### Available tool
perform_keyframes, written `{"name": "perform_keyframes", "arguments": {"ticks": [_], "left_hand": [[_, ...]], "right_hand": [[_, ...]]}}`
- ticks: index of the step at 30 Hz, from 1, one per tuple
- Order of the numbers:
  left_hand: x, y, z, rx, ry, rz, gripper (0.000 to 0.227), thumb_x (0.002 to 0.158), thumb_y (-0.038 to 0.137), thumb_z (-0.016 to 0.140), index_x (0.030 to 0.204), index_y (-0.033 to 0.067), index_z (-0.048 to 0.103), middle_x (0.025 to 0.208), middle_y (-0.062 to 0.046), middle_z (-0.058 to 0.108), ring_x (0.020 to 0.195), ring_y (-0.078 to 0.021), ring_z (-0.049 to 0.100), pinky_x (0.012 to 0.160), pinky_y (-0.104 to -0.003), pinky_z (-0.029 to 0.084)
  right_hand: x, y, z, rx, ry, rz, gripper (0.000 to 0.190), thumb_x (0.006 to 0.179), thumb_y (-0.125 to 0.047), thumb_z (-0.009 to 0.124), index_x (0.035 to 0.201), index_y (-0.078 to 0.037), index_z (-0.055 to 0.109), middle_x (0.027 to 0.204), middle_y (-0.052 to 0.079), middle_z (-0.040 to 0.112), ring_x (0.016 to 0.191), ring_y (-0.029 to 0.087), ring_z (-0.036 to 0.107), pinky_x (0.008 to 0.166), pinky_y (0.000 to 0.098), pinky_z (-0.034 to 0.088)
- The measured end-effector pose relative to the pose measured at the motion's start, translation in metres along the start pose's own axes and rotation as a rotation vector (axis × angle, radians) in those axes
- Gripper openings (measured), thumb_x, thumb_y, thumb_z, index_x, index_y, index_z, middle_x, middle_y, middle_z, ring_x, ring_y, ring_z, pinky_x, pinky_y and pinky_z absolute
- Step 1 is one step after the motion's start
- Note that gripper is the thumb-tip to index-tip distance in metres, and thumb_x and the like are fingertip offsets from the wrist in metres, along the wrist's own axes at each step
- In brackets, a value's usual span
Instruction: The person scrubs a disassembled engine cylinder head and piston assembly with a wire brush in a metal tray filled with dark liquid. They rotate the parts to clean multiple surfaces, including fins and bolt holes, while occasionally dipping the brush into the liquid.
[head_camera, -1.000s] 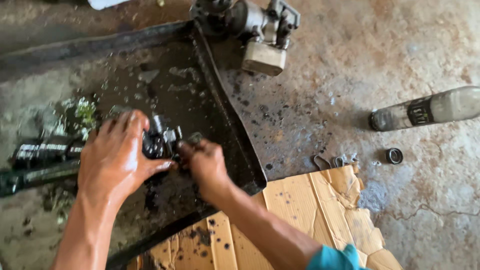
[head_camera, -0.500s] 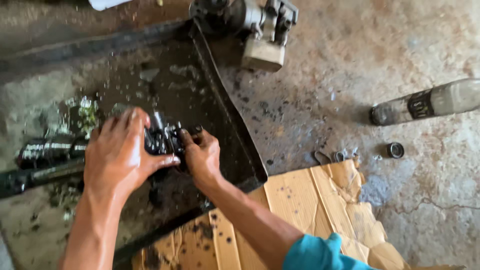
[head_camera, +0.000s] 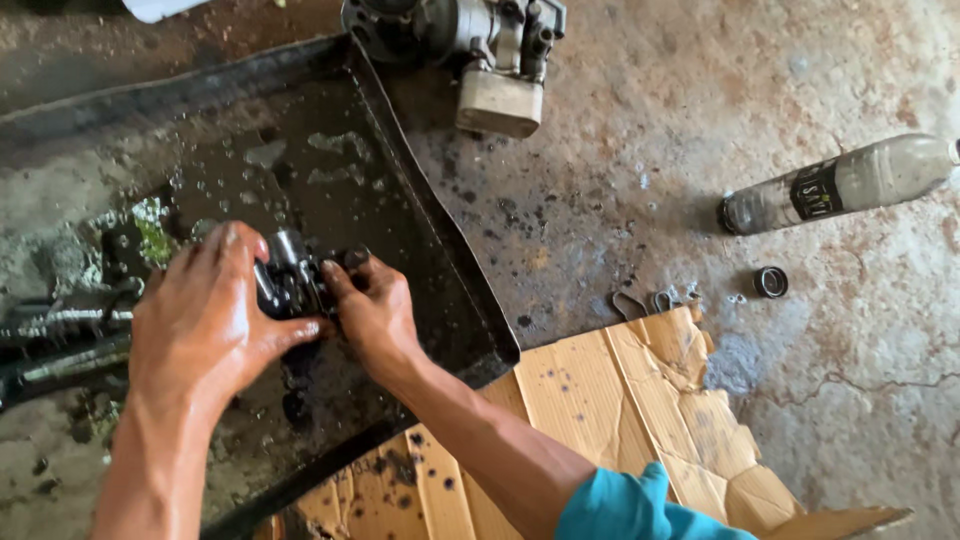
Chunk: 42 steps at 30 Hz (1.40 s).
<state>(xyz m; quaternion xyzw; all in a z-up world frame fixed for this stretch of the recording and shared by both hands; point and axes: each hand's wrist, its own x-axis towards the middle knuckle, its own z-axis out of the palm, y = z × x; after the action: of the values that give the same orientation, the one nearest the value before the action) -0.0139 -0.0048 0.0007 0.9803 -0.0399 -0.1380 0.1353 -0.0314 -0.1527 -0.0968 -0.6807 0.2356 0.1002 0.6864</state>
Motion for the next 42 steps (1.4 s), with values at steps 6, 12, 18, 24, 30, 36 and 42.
{"name": "perform_keyframes", "arguments": {"ticks": [6,12,18,24,30,36,42], "left_hand": [[-0.010,-0.002,0.008,-0.001,0.060,0.028,0.100,0.050,0.060,0.093,0.123,0.0080,0.050,0.121,-0.009,0.060,0.117,-0.0305,0.060,0.105,-0.050,0.049],[-0.006,-0.011,0.025,-0.023,0.051,0.012,0.118,0.048,0.065,0.092,0.141,0.0110,0.043,0.138,-0.014,0.055,0.125,-0.0364,0.055,0.109,-0.062,0.039],[-0.023,-0.001,0.048,0.359,0.363,0.287,0.136,0.047,0.064,0.086,0.161,0.0129,0.030,0.157,-0.016,0.047,0.135,-0.0333,0.049,0.117,-0.077,0.017],[-0.001,0.020,0.049,0.514,0.214,-0.023,0.124,0.047,0.054,0.090,0.153,0.0092,0.046,0.154,-0.013,0.049,0.134,-0.0298,0.052,0.109,-0.073,0.027],[-0.039,0.008,-0.004,0.350,0.247,-0.122,0.131,0.049,0.076,0.090,0.140,-0.0088,0.051,0.140,-0.025,0.054,0.126,-0.0379,0.053,0.111,-0.049,0.044],[-0.078,0.024,-0.031,-0.187,0.553,-0.224,0.116,0.053,0.056,0.099,0.134,-0.0092,0.048,0.124,-0.028,0.054,0.116,-0.0414,0.053,0.099,-0.052,0.048],[-0.082,0.040,-0.017,-0.229,0.481,-0.202,0.129,0.052,0.051,0.101,0.151,-0.0038,0.039,0.124,-0.024,0.053,0.110,-0.0368,0.056,0.087,-0.051,0.056]], "right_hand": [[0.011,0.009,-0.006,-0.190,0.074,-0.033,0.028,0.096,-0.023,0.073,0.089,0.004,0.070,0.074,0.008,0.068,0.065,0.013,0.058,0.059,0.0329,0.049],[0.005,-0.003,-0.009,-0.156,0.001,0.038,0.027,0.098,-0.024,0.071,0.093,0.002,0.068,0.074,0.006,0.064,0.064,0.013,0.054,0.056,0.0316,0.046],[0.011,-0.002,-0.016,-0.090,-0.190,-0.103,0.020,0.098,-0.018,0.071,0.099,0.002,0.071,0.082,0.007,0.070,0.070,0.012,0.057,0.061,0.0292,0.048],[0.021,-0.010,-0.043,0.106,-0.188,-0.079,0.026,0.092,-0.005,0.068,0.117,-0.003,0.060,0.099,0.009,0.071,0.083,0.016,0.069,0.074,0.0309,0.061],[0.007,-0.053,-0.073,0.046,-0.248,-0.099,0.015,0.096,-0.007,0.066,0.109,0.001,0.065,0.097,0.008,0.074,0.085,0.015,0.071,0.077,0.0305,0.064],[-0.031,-0.117,-0.065,-0.101,-0.333,-0.437,0.014,0.101,-0.010,0.068,0.109,0.001,0.069,0.097,0.008,0.075,0.087,0.012,0.071,0.078,0.0284,0.060],[-0.051,-0.151,-0.053,-0.641,-0.222,-0.923,0.016,0.095,-0.008,0.071,0.108,0.001,0.073,0.098,0.012,0.075,0.076,0.016,0.072,0.063,0.0301,0.060]]}}
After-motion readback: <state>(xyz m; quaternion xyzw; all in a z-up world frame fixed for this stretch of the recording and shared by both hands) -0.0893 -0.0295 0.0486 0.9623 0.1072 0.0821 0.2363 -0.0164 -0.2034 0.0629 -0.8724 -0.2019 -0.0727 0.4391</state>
